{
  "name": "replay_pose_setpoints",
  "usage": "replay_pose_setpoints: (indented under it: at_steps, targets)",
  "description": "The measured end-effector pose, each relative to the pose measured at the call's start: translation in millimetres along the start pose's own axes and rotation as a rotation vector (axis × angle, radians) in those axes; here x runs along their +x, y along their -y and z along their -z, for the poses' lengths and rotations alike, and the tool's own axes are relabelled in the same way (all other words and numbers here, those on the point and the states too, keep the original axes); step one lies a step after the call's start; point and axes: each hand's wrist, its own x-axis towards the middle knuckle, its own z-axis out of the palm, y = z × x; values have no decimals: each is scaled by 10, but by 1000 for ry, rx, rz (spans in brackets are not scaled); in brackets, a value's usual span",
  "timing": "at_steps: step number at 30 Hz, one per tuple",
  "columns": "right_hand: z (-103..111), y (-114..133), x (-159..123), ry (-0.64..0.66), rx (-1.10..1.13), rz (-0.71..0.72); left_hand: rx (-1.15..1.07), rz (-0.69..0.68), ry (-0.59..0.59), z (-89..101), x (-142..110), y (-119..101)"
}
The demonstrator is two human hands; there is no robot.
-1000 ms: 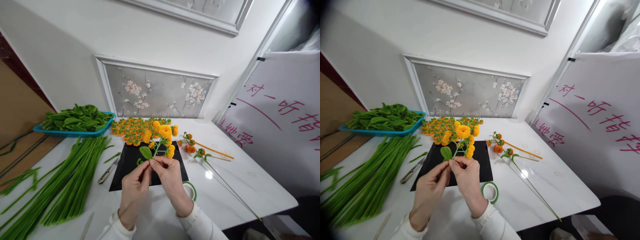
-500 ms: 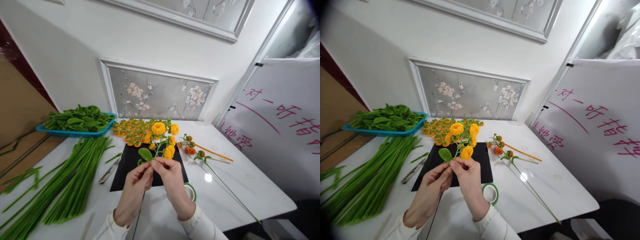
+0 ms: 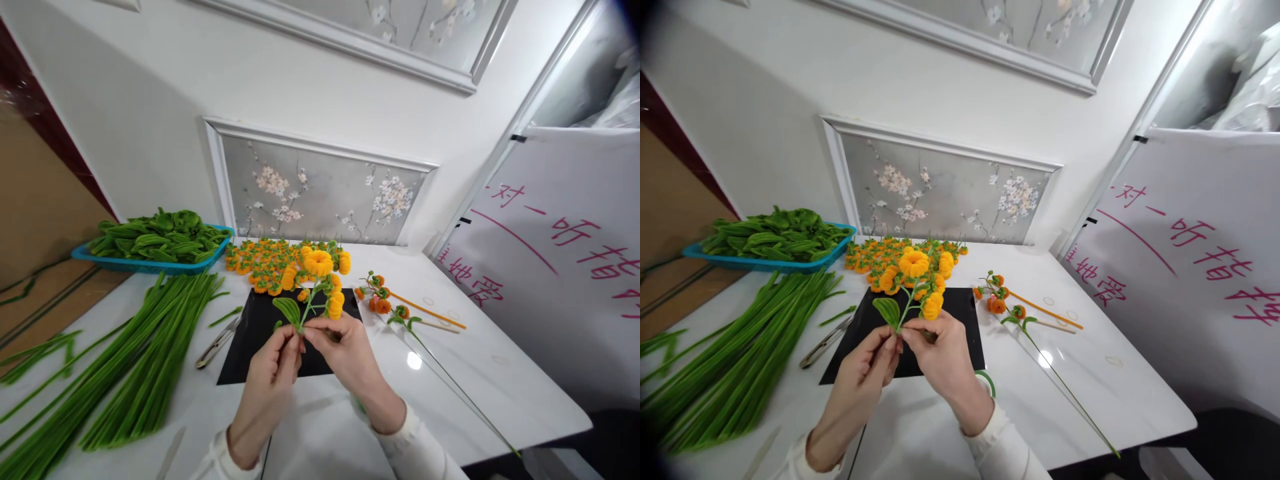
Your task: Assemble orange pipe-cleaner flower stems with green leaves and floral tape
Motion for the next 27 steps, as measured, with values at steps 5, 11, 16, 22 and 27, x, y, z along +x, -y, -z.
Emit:
replay_pose_setpoints:
  at_steps: [5, 11, 16, 22, 27]
  targets:
    - [-30, 79, -16, -50, 21, 30, 61, -23, -17, 27, -17, 55]
    - [-61, 102, -15, -39, 50, 75, -47, 18, -15, -8, -34, -24]
    - [-41, 80, 35, 54, 356, -168, -105, 57, 43, -1, -37, -97]
    - [39, 47, 100, 378, 660, -372, -201, 119, 89, -17, -72, -161]
    - [24, 71, 103, 254, 517, -211, -235, 124, 65, -27, -45, -119]
